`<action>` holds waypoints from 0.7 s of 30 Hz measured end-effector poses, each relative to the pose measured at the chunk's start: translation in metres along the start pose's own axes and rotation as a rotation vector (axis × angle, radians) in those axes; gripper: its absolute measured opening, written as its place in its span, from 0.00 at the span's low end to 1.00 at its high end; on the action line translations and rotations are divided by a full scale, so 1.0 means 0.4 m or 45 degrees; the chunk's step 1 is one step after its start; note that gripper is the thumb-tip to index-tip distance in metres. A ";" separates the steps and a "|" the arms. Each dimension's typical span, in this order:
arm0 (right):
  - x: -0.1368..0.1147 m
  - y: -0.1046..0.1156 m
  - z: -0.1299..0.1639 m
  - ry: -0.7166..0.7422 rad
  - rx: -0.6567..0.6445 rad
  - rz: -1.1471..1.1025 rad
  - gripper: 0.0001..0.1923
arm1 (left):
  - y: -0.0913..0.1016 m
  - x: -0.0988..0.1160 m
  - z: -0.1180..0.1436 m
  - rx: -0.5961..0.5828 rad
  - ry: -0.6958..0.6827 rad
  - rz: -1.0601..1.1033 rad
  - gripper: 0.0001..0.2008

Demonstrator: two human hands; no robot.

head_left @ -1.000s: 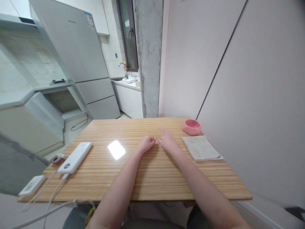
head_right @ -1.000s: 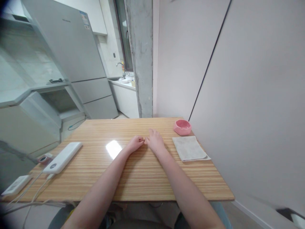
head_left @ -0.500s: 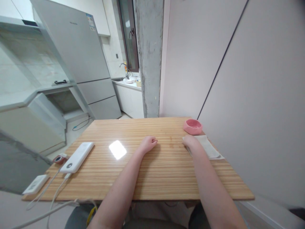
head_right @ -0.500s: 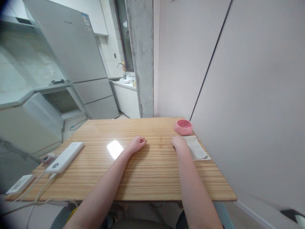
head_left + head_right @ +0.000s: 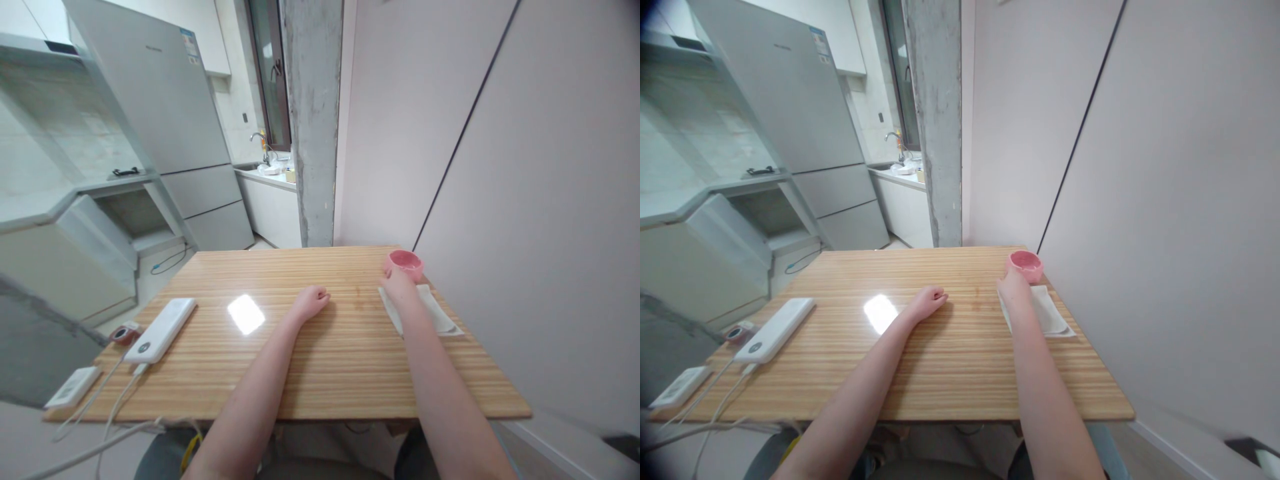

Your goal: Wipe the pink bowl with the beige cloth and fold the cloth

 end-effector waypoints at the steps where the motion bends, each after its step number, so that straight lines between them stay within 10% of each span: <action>1: 0.012 0.022 0.001 -0.066 0.114 0.015 0.19 | 0.000 0.000 0.001 -0.002 0.005 0.001 0.18; 12: 0.056 0.009 -0.032 -0.088 0.260 -0.069 0.13 | -0.001 0.004 0.003 -0.001 0.000 0.001 0.16; 16: -0.050 -0.005 -0.018 0.202 0.159 -0.270 0.08 | 0.037 0.026 0.011 0.213 -0.061 0.056 0.09; 21: -0.262 -0.056 0.086 0.719 -0.061 -0.496 0.04 | 0.107 0.095 0.046 0.449 -0.345 -0.112 0.32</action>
Point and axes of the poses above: each hand's wrist, its own z-axis away from the middle knuckle, its own y-axis out of the back of the hand, x = y × z, the point moved 8 cm from there along -z, towards the middle knuckle, and after that the axes turned 1 degree about -x, right-handed, at the moved point
